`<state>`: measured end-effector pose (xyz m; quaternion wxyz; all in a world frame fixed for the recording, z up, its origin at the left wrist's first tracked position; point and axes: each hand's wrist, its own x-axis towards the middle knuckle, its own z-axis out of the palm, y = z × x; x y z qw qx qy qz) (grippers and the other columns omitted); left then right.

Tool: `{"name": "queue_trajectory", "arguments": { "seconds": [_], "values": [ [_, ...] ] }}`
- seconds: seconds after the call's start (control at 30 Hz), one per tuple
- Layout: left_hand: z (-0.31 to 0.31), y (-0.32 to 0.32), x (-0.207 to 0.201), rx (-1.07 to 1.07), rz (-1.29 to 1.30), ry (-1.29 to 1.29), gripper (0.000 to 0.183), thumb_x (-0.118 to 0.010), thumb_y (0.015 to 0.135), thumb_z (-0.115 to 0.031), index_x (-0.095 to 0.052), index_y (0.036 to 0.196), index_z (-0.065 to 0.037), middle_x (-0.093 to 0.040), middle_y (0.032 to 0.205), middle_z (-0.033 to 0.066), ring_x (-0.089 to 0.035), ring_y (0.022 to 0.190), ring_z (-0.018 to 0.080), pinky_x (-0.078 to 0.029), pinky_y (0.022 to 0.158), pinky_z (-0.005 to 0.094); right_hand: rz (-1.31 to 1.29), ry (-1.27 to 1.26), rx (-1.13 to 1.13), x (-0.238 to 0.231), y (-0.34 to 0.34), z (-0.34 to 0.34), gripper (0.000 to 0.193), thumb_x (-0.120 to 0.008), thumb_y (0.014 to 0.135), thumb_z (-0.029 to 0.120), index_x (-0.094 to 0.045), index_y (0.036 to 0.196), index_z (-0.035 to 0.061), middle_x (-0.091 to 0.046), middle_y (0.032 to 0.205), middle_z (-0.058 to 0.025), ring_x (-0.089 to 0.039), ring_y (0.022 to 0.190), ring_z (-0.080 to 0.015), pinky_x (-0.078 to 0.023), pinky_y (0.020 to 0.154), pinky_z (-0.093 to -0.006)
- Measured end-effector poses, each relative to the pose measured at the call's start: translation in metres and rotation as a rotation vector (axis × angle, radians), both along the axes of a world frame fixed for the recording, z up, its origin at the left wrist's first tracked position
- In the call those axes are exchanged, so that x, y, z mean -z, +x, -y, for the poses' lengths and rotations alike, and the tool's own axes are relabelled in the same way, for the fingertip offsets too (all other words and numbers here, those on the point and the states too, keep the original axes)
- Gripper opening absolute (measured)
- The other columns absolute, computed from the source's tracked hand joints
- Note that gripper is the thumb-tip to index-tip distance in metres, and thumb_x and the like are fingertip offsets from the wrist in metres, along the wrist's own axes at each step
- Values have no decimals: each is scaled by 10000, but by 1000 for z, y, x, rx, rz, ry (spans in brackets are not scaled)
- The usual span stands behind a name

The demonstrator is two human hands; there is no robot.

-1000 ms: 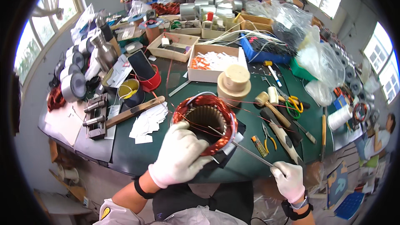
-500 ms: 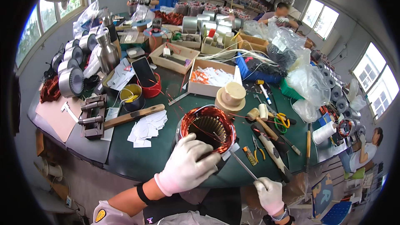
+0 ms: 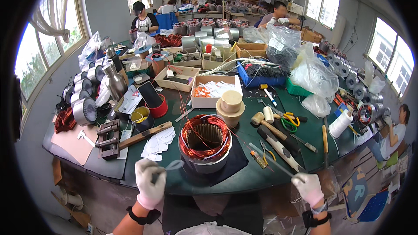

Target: Manually assembling and hammering components of an electric motor stator/rotor on a cluttered workbench.

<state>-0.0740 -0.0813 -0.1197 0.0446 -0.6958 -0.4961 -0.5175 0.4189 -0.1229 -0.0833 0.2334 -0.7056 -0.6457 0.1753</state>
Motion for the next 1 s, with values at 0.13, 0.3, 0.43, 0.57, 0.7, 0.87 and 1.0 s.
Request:
{"name": "queue_trajectory", "arguments": {
  "seconds": [0.13, 0.3, 0.43, 0.57, 0.7, 0.87, 1.0],
  "values": [
    [-27, -24, 23, -108, -177, -276, 347, -840, 779, -94, -711, 1089, -6, -673, 1232, 192, -614, 1162, 414, -472, 1048, 480, 522, 287, 4, 56, 16, -50, 228, -765, 882, 195, -770, 1061, 55, -722, 856, -138, -704, 848, -358, -552, 760, -469],
    [-78, 5, -24, 162, 64, -447, 532, -768, 929, -177, -604, 1395, 23, -653, 1390, 217, -607, 1323, 363, -446, 1159, 421, 167, 445, -285, 12, -103, -69, 523, -763, 892, 312, -644, 1286, -11, -681, 1201, -188, -648, 1115, -388, -525, 972, -479],
    [-147, 36, -40, 659, 489, -718, 590, -695, 1029, -233, -512, 1502, 68, -639, 1438, 174, -586, 1316, 194, -454, 1138, 330, -256, 370, -384, -21, -183, -85, 730, -773, 932, 358, -516, 1481, -50, -637, 1374, -275, -604, 1312, -421, -466, 1134, -467],
    [-136, 55, -39, 589, 469, -715, 572, -692, 1015, -165, -509, 1503, 70, -630, 1445, 148, -577, 1332, 191, -441, 1159, 347, -392, 176, -380, -37, -214, -132, 924, -823, 857, 393, -405, 1546, -59, -592, 1437, -298, -571, 1371, -418, -449, 1170, -466],
    [-136, 43, -32, 659, 440, -611, 654, -730, 954, -100, -474, 1535, 57, -627, 1442, 149, -573, 1352, 203, -425, 1187, 359, -238, 162, -412, -34, -223, -162, 1028, -834, 830, 386, -318, 1582, -86, -534, 1478, -350, -532, 1419, -444, -435, 1200, -453],
    [-151, 53, -74, 432, -79, -562, 805, -798, 873, -196, -450, 1563, 30, -623, 1456, 231, -614, 1370, 324, -458, 1180, 396, -21, 152, -515, -31, -219, -200, 957, -801, 826, 354, -377, 1565, -83, -550, 1482, -351, -561, 1393, -437, -455, 1174, -441],
    [-187, 73, -100, 389, -284, -631, 716, -751, 898, -220, -495, 1514, 40, -706, 1314, 264, -693, 1252, 357, -524, 1081, 421, -360, 270, -521, -27, -208, -235, 603, -723, 915, 163, -545, 1451, -49, -748, 1199, -222, -739, 1117, -313, -565, 990, -387]
  ]
}}
